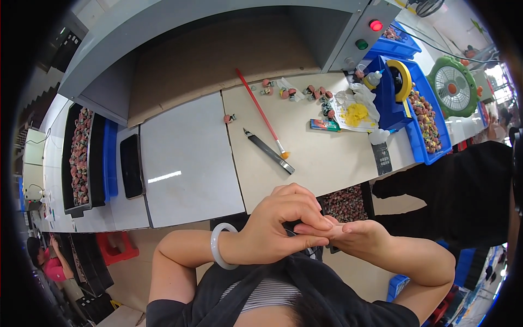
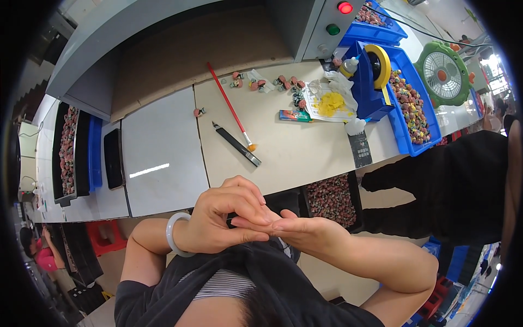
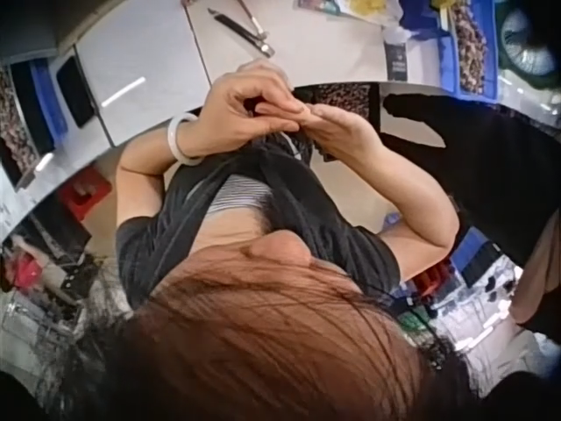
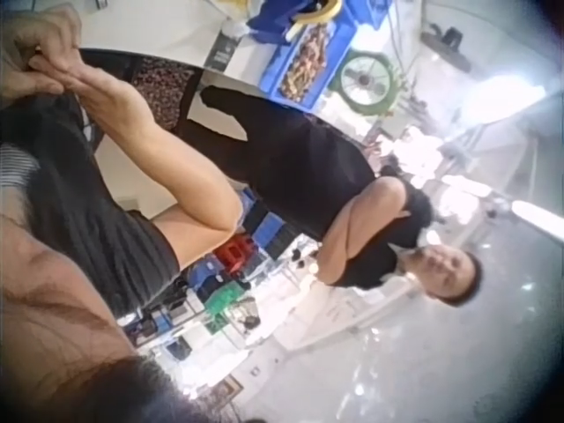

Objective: Assembling and detailing small toy figurine components at a factory workbench.

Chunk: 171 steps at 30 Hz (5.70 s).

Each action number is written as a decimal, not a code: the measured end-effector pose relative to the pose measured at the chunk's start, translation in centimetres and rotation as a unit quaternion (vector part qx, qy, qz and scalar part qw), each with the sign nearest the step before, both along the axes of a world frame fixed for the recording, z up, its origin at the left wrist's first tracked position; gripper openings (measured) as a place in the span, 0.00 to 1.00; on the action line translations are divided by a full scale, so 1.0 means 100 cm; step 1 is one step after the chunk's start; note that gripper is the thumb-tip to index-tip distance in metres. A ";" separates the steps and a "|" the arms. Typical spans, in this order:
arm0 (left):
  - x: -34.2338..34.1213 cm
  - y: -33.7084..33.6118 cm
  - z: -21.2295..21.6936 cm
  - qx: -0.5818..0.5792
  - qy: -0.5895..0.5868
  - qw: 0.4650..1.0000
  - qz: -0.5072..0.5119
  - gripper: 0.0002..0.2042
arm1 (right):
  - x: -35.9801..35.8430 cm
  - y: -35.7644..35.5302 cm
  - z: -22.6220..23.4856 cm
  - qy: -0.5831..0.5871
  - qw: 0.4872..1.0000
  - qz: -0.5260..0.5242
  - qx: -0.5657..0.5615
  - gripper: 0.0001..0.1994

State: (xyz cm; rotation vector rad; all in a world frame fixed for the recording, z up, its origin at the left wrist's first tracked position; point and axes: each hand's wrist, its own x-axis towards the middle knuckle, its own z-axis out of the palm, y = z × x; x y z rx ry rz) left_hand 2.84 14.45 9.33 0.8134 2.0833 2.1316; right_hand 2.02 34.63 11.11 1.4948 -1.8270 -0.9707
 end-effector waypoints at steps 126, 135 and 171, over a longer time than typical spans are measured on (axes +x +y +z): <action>-0.029 -0.148 -0.068 0.212 -0.228 0.950 0.034 0.15 | -0.045 -0.123 -0.134 -0.384 0.745 -0.268 -0.476 0.21; -0.032 -0.146 -0.075 0.175 -0.207 0.960 0.067 0.17 | -0.079 -0.113 -0.124 -0.382 0.693 -0.324 -0.519 0.10; -0.021 -0.136 -0.077 -0.002 -0.068 0.987 0.144 0.13 | -0.045 -0.153 -0.072 -0.611 0.547 0.043 -0.571 0.07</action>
